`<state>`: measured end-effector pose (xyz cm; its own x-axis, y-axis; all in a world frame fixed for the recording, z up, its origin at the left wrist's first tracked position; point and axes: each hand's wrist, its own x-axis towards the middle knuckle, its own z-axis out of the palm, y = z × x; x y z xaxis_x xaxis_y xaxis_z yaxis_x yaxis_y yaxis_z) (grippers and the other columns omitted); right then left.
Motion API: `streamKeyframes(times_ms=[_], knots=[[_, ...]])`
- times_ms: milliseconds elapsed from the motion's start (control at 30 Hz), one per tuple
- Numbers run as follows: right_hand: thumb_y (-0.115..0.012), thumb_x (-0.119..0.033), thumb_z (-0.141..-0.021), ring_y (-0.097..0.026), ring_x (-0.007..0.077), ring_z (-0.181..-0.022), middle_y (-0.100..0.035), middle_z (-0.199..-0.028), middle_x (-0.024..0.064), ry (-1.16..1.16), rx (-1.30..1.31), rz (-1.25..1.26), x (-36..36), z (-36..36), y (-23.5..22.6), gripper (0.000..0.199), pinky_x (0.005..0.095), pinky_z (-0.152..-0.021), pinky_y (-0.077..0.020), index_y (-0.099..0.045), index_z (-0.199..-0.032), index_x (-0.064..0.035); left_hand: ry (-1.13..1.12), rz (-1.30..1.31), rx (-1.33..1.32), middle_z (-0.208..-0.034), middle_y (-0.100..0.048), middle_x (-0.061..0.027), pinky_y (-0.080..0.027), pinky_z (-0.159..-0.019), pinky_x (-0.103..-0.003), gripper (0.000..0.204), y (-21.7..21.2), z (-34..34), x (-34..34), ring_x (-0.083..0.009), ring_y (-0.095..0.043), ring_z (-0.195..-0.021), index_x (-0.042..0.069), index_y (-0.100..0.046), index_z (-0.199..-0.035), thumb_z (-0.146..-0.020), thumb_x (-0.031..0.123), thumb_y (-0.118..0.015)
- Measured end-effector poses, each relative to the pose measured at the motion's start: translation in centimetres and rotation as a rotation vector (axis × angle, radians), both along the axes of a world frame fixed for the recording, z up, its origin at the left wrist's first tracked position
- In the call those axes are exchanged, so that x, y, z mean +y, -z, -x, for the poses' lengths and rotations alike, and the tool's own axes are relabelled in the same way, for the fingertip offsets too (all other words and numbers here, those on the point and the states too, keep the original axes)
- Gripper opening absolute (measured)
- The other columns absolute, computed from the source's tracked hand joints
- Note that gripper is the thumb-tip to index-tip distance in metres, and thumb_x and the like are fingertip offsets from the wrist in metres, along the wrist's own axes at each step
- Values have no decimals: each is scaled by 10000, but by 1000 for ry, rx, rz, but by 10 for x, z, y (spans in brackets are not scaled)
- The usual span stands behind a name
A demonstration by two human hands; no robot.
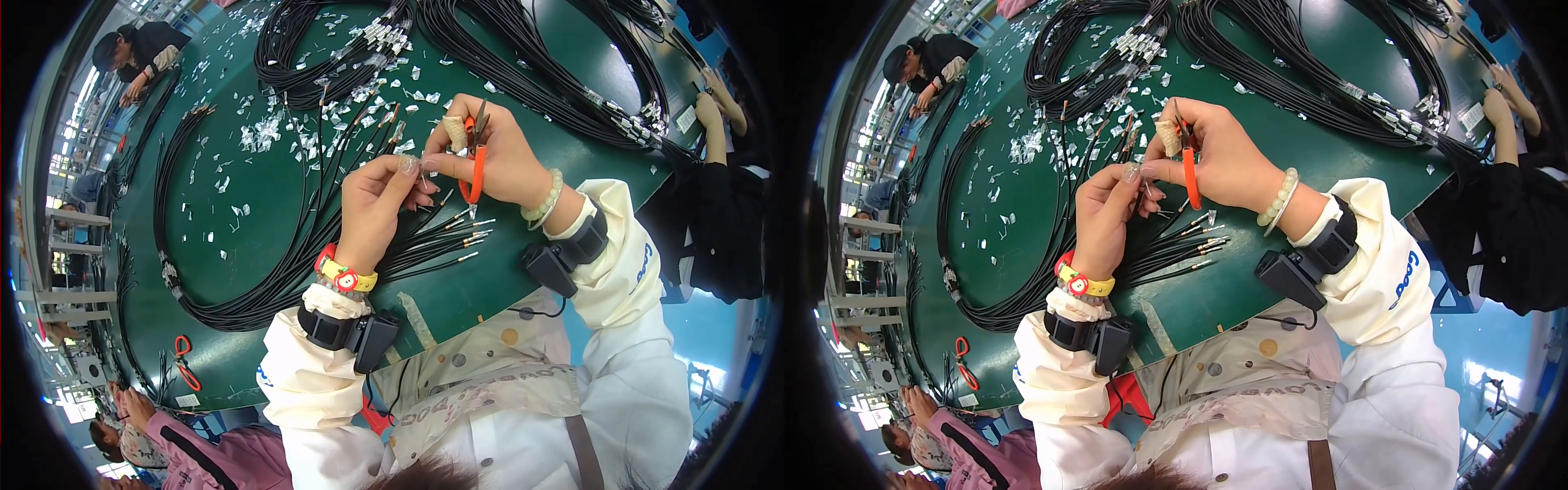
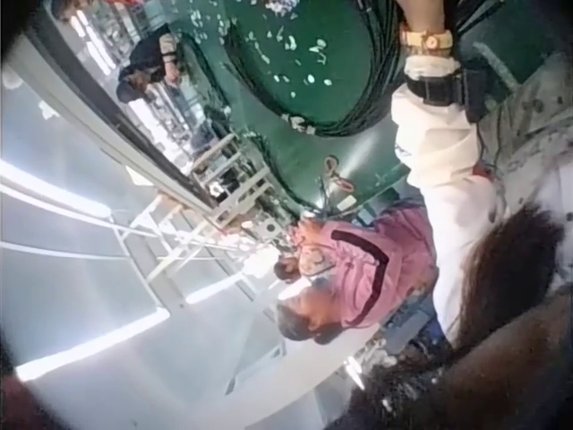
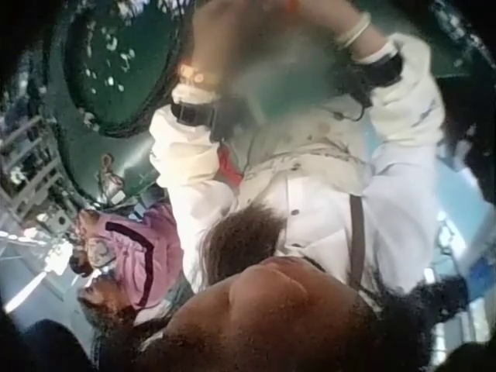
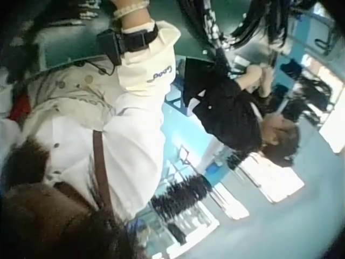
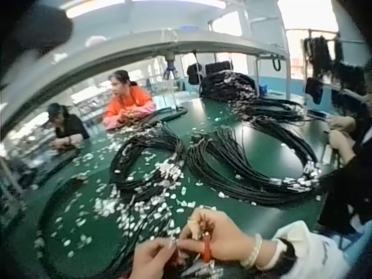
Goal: The person picks up a wire from a bundle, uses shears to strip the insulation from the end, and then trims the exposed wires. They repeat this process for several wires, handling each one individually before setting it back down.
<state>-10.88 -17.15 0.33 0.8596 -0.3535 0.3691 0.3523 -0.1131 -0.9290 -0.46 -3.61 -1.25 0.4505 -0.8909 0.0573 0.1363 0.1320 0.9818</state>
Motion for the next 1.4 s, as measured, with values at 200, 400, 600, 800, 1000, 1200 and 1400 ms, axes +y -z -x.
streamKeyframes(times_ms=[200, 400, 600, 800, 1000, 1200, 1400], knots=[[-667, 38, -669, -533, 84, -672, -579, -713, 71, -5, 38, -4, -1, -6, -8, 331, 208, -629, -425, -357, -682, -78, -90, -97, -126, -690, -590, -50, -409, -512, -167, 186, -4, -4, -2, -70, -540, -586, -9, -546, -837, -871, 164, -489], [-672, 44, -660, -538, 92, -678, -578, -706, 70, -36, 12, 106, -6, -4, -8, 342, 207, -627, -425, -353, -684, -76, -118, -100, -78, -690, -586, -50, -396, -496, -167, 167, -6, -3, -5, -62, -525, -561, -3, -533, -834, -871, 155, -490], [-680, 51, -650, -552, 102, -679, -585, -712, 80, -54, 11, 64, -9, 0, -6, 345, 215, -626, -433, -359, -689, -70, -34, -53, 67, -700, -588, -64, -391, -470, -166, 148, -11, 1, -9, -69, -525, -529, -5, -524, -830, -865, 135, -495], [-685, 58, -644, -558, 105, -672, -587, -714, 88, -7, 17, 144, -16, 9, -7, 336, 220, -623, -441, -378, -703, -64, -56, -8, -143, -743, -584, -73, -388, -465, -183, 147, -4, 9, -9, -91, -525, -540, 12, -505, -836, -881, 146, -464], [-598, -78, -786, -558, 117, -645, -586, -705, 90, 151, -25, 186, -15, 14, -4, 194, 223, -625, -443, -411, -741, -52, -137, -117, -267, -734, -571, -64, -389, -497, -187, 159, -10, 17, -10, -74, -507, -563, 26, -487, -819, -887, 167, -457], [-264, -354, -911, -527, 118, -560, -567, -613, 82, -74, 116, -191, -2, 40, -12, 399, 213, -577, -422, -457, -791, -25, -156, 20, -70, -736, -552, -39, -356, -531, -172, 167, 3, 19, -12, -54, -449, -577, 30, -483, -816, -892, 176, -451], [-124, -411, -915, -450, 105, -429, -498, -450, 57, -403, 591, -12, 22, 40, -13, 581, 198, -501, -380, -493, -769, 13, -216, 104, -77, -734, -539, -22, -352, -564, -182, 166, 8, 12, -1, -50, -436, -609, 21, -501, -830, -891, 167, -450]])
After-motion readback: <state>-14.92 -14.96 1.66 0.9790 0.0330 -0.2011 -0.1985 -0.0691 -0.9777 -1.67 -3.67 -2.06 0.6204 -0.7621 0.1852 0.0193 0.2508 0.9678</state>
